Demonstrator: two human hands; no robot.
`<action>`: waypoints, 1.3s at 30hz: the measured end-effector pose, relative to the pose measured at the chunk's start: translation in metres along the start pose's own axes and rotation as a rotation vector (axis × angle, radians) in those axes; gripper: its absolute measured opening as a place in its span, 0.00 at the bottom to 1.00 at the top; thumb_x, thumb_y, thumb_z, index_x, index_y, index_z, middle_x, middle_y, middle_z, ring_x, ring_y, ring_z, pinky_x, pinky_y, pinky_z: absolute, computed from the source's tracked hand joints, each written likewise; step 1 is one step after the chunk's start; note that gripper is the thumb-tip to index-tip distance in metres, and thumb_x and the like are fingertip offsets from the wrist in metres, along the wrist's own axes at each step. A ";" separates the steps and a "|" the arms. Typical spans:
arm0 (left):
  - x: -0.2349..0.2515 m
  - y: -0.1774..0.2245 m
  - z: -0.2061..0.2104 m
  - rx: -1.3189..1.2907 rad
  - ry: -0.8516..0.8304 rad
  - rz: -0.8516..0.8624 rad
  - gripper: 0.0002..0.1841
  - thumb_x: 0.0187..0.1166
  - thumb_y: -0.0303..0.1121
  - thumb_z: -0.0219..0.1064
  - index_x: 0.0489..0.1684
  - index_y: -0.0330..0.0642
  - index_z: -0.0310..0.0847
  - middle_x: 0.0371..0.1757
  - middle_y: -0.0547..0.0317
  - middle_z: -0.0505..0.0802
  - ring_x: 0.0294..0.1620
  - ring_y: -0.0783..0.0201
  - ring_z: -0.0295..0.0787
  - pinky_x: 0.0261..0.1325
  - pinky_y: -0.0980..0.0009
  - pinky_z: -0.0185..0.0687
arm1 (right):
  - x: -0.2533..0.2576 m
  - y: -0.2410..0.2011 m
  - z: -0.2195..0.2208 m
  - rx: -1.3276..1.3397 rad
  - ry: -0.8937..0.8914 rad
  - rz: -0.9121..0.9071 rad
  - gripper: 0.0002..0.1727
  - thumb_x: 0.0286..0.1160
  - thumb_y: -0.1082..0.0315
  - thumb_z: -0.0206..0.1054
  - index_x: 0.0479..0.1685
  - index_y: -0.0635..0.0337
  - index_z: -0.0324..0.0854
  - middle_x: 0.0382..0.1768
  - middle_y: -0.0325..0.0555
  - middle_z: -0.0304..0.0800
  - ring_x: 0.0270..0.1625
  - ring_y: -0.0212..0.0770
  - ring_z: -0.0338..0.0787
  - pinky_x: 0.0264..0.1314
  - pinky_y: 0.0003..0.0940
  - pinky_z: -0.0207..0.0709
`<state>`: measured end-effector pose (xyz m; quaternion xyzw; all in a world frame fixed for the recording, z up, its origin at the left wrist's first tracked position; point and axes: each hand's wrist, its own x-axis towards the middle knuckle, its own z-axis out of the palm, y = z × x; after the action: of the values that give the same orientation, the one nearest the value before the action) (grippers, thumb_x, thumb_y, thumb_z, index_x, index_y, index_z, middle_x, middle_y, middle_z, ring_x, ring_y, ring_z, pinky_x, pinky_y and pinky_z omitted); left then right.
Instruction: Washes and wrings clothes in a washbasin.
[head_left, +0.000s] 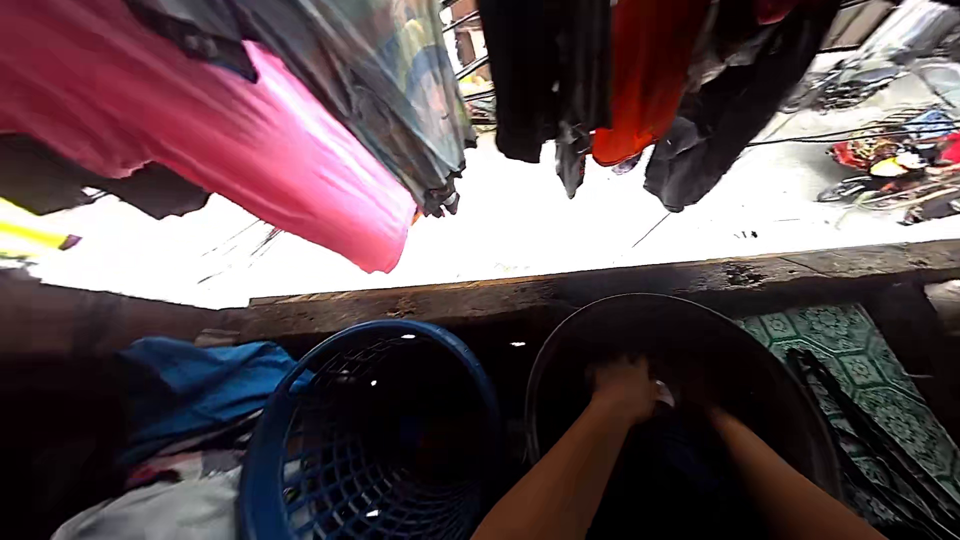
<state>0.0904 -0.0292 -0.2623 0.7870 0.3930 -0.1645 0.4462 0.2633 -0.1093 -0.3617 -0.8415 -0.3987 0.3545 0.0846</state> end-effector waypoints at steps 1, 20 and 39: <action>-0.019 -0.005 -0.006 -0.009 -0.023 0.034 0.31 0.89 0.52 0.57 0.88 0.47 0.66 0.82 0.37 0.76 0.84 0.37 0.68 0.83 0.30 0.57 | -0.002 -0.007 -0.009 0.133 0.011 0.000 0.23 0.87 0.68 0.60 0.75 0.74 0.74 0.72 0.72 0.79 0.78 0.64 0.77 0.84 0.59 0.65; -0.097 -0.400 0.001 -0.075 0.033 -0.619 0.65 0.50 0.62 0.88 0.95 0.55 0.51 0.93 0.37 0.56 0.91 0.30 0.49 0.79 0.20 0.49 | -0.010 -0.034 0.016 -0.239 0.194 0.000 0.29 0.87 0.64 0.60 0.84 0.70 0.68 0.81 0.77 0.68 0.85 0.74 0.66 0.84 0.72 0.55; -0.023 -0.410 0.063 0.147 -0.022 -0.798 0.56 0.62 0.53 0.81 0.95 0.50 0.51 0.96 0.42 0.50 0.95 0.33 0.39 0.77 0.20 0.51 | -0.009 -0.006 0.028 -0.094 0.381 -0.037 0.26 0.87 0.69 0.58 0.79 0.76 0.71 0.77 0.77 0.73 0.82 0.70 0.72 0.86 0.60 0.61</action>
<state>-0.2325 0.0278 -0.5182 0.6006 0.6501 -0.3607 0.2941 0.2377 -0.1157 -0.3749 -0.8890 -0.4069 0.1683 0.1255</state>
